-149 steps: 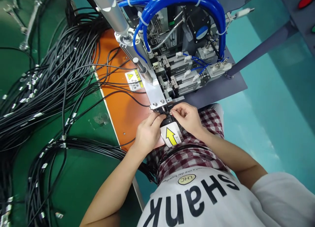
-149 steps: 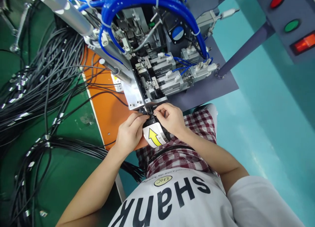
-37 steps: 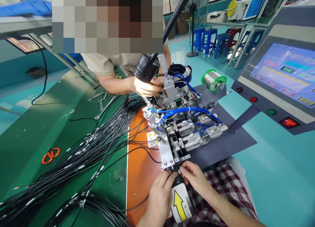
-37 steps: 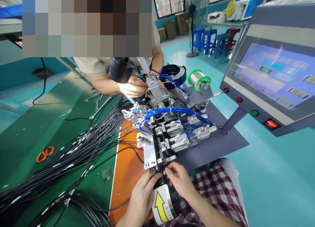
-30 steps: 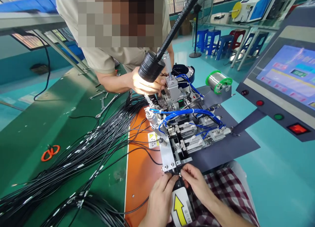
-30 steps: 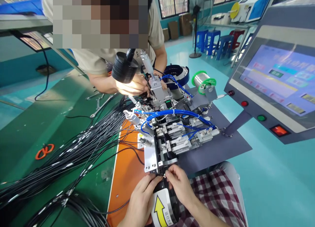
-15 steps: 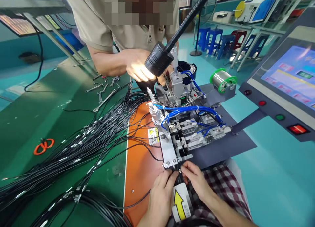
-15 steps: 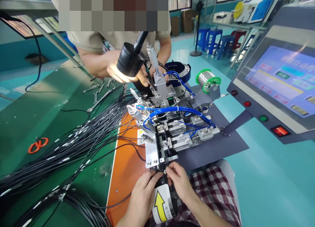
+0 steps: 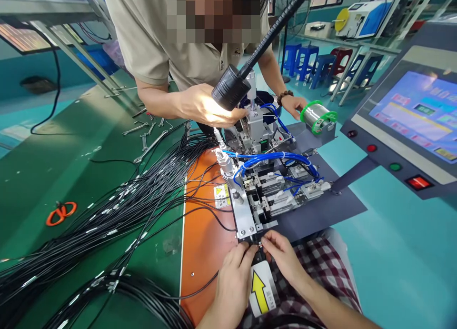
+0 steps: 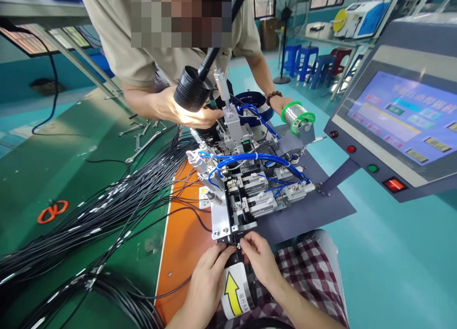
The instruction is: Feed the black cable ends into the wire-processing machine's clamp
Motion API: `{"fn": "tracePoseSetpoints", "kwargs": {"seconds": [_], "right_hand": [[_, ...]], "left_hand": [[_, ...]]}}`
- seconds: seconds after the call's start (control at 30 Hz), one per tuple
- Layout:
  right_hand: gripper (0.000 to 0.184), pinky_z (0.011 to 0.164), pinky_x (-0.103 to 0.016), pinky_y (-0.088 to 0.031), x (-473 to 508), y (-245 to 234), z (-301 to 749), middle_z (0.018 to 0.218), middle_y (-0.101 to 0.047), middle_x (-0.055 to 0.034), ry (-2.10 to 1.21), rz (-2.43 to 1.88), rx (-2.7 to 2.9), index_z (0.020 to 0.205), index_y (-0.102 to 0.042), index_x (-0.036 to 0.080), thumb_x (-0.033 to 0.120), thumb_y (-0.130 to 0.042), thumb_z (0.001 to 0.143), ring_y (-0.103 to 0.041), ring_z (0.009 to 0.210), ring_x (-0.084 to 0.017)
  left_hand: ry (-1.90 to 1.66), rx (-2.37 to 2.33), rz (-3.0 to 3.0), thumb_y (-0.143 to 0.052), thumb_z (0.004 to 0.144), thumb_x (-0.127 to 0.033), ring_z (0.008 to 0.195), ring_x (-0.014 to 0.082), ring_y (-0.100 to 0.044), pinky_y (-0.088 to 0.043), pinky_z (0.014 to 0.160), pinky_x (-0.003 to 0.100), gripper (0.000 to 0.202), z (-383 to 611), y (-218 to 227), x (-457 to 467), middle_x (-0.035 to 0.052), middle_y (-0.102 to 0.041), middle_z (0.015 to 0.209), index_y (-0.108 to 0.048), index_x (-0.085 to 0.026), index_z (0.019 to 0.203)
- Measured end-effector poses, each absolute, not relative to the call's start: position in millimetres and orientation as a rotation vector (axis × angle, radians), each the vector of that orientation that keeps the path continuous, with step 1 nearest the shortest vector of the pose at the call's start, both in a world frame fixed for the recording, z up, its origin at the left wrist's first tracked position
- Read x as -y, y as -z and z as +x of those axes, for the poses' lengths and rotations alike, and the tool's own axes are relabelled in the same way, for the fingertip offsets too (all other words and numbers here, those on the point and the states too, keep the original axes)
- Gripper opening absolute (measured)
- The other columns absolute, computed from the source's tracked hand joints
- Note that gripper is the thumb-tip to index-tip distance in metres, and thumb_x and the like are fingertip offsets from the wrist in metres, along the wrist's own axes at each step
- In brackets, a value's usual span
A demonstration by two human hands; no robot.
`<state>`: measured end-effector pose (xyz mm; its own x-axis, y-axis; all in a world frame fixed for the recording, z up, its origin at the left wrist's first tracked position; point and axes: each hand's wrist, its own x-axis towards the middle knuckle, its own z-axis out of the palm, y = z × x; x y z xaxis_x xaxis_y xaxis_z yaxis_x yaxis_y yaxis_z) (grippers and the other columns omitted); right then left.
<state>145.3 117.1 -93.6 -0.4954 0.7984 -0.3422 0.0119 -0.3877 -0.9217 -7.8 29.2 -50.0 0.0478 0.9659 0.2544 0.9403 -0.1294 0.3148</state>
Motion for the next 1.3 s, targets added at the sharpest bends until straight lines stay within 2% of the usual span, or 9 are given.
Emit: {"fn": "tracePoseSetpoints", "kwargs": {"seconds": [0.5,0.8,1.03,1.13,1.3], "right_hand": [[0.036,0.060,-0.028,-0.036,-113.6,91.3,145.4,0.066,-0.048,0.0042,-1.834,-1.178,1.369,0.079,-0.051,0.021,0.052,-0.058,0.095,-0.047,0.059,-0.013],[0.042,0.056,-0.027,-0.034,-114.0,92.0,140.9,0.065,-0.047,0.0048,-1.982,-1.103,1.143,0.074,-0.050,0.020,0.058,-0.065,0.088,-0.044,0.055,-0.011],[0.042,0.057,-0.027,-0.035,-114.0,89.6,144.9,0.065,-0.049,0.0043,-1.966,-1.085,1.183,0.073,-0.051,0.020,0.056,-0.065,0.087,-0.046,0.054,-0.012],[0.042,0.058,-0.028,-0.035,-113.0,89.3,147.4,0.062,-0.049,0.0041,-1.919,-1.107,1.231,0.071,-0.051,0.020,0.055,-0.064,0.088,-0.047,0.054,-0.012],[0.038,0.059,-0.028,-0.037,-113.7,98.5,149.9,0.065,-0.052,0.0040,-1.947,-1.139,1.223,0.075,-0.055,0.021,0.054,-0.068,0.086,-0.048,0.056,-0.012]], "left_hand": [[-0.604,-2.030,2.212,-0.046,0.086,-0.004,0.095,0.0231,-0.065,-0.060,0.082,0.036,0.047,-8.5,51.9,-27.5,0.0120,-0.067,0.114,-0.065,-0.017,0.126],[-0.632,-2.000,2.142,-0.046,0.087,-0.005,0.093,0.0229,-0.066,-0.061,0.080,0.037,0.045,-6.8,47.6,-28.5,0.0114,-0.067,0.111,-0.065,-0.019,0.126],[-0.733,-2.079,1.897,-0.042,0.099,-0.016,0.124,0.0203,-0.060,-0.057,0.100,0.033,0.042,-18.1,38.6,5.1,0.0126,-0.056,0.137,-0.051,-0.021,0.140],[-0.698,-2.230,1.839,-0.044,0.100,-0.021,0.126,0.0235,-0.058,-0.055,0.103,0.040,0.047,-18.4,42.6,32.6,0.0137,-0.055,0.138,-0.045,-0.022,0.147],[-0.469,-2.415,1.864,-0.046,0.100,-0.024,0.127,0.0319,-0.054,-0.050,0.106,0.052,0.051,-7.2,49.6,50.2,0.0182,-0.055,0.139,-0.042,-0.014,0.150]]}}
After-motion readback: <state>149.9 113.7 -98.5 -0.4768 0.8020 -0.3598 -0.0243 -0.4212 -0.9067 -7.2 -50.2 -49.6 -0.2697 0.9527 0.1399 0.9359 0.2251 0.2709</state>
